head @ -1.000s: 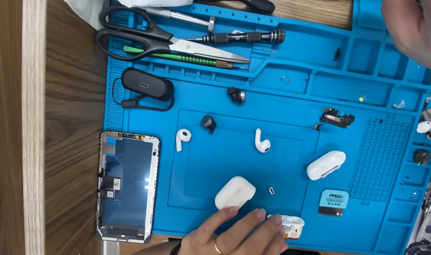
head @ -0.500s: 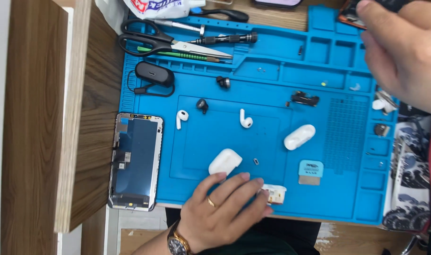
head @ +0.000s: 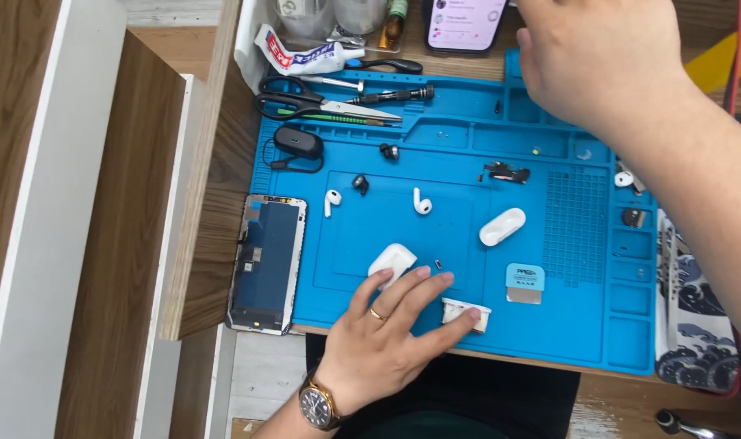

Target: The person disassembles a white wireless earbud charging case using tweezers, removes the internal circuit board, and then reassembles the case by placing the board back inside and closing the lid. The person also briefly interacts with a laptop keyboard during the process.

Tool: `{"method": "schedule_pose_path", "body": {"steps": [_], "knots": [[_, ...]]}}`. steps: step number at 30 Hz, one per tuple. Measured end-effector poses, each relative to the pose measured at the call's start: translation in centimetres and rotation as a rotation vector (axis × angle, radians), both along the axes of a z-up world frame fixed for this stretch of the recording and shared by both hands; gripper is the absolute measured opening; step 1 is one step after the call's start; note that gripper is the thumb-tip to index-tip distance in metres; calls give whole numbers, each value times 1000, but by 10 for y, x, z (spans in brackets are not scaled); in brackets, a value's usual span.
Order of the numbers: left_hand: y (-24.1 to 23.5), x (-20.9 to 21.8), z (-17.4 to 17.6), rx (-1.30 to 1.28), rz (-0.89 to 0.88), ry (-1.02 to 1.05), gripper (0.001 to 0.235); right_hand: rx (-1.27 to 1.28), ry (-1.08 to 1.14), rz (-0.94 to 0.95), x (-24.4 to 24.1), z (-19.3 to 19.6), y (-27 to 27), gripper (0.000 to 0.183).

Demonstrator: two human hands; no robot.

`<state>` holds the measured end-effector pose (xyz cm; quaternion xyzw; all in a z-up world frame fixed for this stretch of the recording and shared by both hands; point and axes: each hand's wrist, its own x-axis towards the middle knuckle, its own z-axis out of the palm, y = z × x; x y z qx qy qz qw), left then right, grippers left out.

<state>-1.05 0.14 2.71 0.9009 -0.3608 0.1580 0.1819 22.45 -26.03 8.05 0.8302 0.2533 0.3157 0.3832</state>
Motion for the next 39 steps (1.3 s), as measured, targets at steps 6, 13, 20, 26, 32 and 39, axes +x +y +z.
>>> {"method": "schedule_pose_path", "body": {"steps": [6, 13, 20, 26, 32, 39], "knots": [[1, 1, -12, -37, -9, 19, 38, -9, 130, -128, -13, -19, 1, 54], [3, -2, -26, -77, -26, -51, 39, -38, 131, -34, -20, -29, -36, 38], [3, -2, -28, -103, -21, -93, 33, -18, 172, -16, -7, -33, -44, 42], [3, 1, -23, -145, -2, -111, 21, -62, 155, 9, -6, -35, -39, 25], [2, -1, -25, -137, 0, -106, 24, -279, 84, -82, -20, -16, -1, 44], [3, -1, -29, -115, -18, -102, 28, -272, 275, -52, -7, -21, 7, 60]]}}
